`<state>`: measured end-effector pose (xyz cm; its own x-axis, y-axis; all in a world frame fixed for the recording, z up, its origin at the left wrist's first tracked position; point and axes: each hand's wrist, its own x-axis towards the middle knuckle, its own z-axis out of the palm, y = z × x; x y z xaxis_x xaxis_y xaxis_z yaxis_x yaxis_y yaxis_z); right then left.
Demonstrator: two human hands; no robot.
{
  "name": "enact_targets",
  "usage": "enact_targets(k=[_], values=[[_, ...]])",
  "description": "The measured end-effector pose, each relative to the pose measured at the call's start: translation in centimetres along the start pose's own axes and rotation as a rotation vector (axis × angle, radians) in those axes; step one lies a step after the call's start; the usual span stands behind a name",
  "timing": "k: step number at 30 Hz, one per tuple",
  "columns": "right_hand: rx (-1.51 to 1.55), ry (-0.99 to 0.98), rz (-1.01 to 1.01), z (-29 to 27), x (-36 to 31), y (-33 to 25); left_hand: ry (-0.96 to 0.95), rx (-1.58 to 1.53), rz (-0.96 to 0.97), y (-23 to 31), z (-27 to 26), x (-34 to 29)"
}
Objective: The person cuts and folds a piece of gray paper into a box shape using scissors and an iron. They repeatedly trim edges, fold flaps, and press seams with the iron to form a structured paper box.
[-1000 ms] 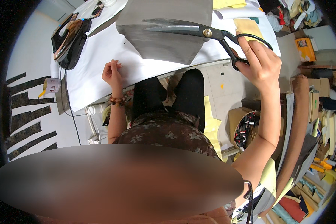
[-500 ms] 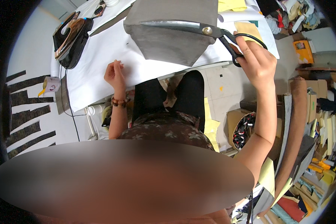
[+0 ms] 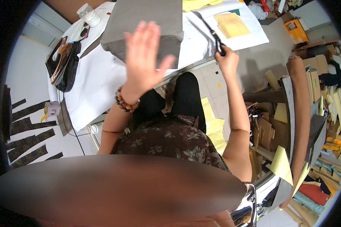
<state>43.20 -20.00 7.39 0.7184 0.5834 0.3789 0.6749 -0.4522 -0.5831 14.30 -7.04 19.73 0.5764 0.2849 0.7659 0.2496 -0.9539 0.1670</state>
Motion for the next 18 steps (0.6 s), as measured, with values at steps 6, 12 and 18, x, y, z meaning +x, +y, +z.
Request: enact_targets(k=[6, 12, 18], values=[[-0.087, -0.19, -0.1, 3.1, 1.4, 0.0, -0.071, -0.39, 0.368, 3.9, 1.5, -0.9], [-0.061, -0.251, -0.149, 5.7, 4.0, -0.3, -0.047, 0.059, -0.072, 2.5, 1.2, 0.1], [0.021, -0.287, -0.165, 5.4, 3.7, 0.7, -0.181, -0.547, 0.383, 4.4, 2.9, -1.9]])
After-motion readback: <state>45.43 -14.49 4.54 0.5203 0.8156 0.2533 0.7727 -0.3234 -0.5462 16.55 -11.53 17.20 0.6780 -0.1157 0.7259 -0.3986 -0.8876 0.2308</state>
